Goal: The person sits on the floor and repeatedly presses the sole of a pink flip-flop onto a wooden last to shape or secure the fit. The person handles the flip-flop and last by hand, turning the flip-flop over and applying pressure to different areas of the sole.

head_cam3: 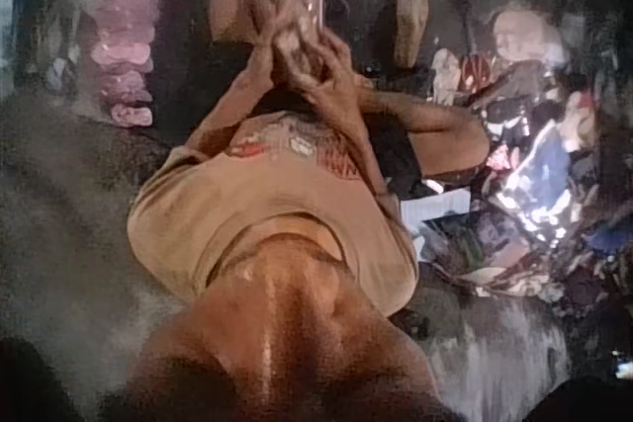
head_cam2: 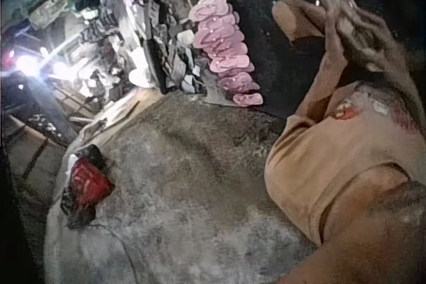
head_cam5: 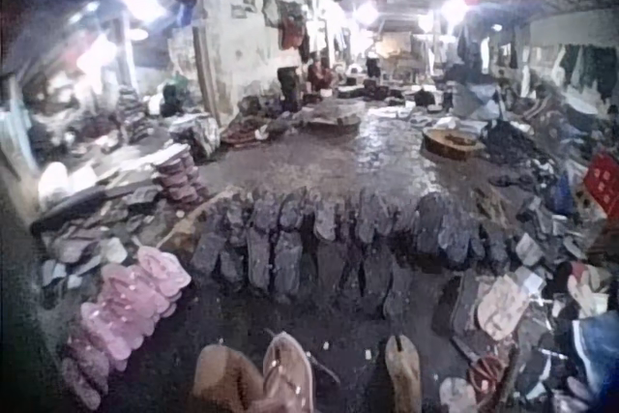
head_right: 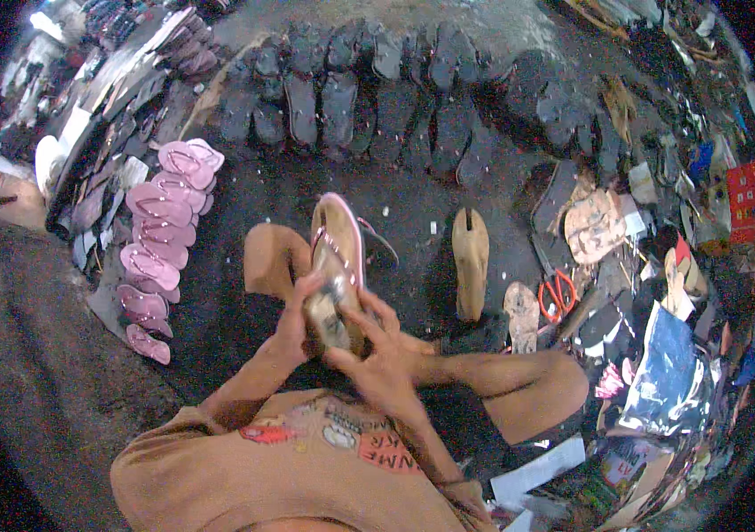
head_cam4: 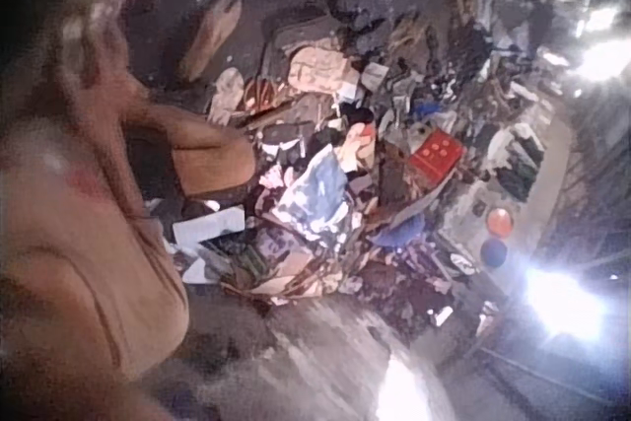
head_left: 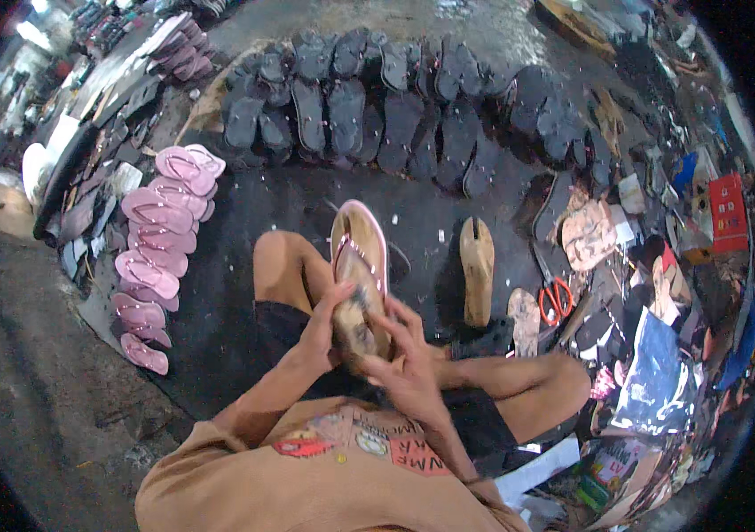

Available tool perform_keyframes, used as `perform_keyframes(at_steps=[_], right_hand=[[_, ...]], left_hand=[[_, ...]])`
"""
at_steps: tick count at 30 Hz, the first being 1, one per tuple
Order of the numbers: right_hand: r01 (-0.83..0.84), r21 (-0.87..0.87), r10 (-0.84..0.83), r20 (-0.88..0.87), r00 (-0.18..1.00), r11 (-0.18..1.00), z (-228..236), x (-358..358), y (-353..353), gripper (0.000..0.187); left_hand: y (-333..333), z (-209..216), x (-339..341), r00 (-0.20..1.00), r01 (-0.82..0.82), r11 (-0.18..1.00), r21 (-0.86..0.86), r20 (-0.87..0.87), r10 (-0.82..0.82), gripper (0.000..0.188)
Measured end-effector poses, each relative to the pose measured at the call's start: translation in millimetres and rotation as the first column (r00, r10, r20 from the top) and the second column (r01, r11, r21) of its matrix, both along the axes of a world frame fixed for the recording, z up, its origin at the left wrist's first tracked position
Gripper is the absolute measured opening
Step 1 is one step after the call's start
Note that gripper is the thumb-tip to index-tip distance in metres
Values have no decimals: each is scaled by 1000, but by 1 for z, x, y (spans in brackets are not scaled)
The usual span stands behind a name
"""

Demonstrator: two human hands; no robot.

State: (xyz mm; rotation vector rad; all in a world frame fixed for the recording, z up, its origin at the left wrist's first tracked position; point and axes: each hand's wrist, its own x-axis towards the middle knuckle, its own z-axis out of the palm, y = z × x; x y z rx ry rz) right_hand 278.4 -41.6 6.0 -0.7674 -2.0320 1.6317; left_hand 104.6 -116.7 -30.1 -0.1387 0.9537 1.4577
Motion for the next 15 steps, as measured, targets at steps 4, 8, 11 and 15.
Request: perform_keyframes(at_steps=[4,8,11,15], right_hand=[[267,-269,-242,123,962,925,-11,31,-1,42],[148,-585,-122,84,989,798,14,37,-33,42],[158,-794,-178,64,982,586,9,51,-45,42],[100,-813,-166,5,986,573,8,70,-52,37]], left_hand=[[-34,74,10,993,31,999,32,112,-35,64],[-43,121,25,984,68,997,-24,167,-63,69],[-58,97,30,962,46,999,11,268,-47,72],[-54,80,37,930,-48,977,206,367,-31,87]])
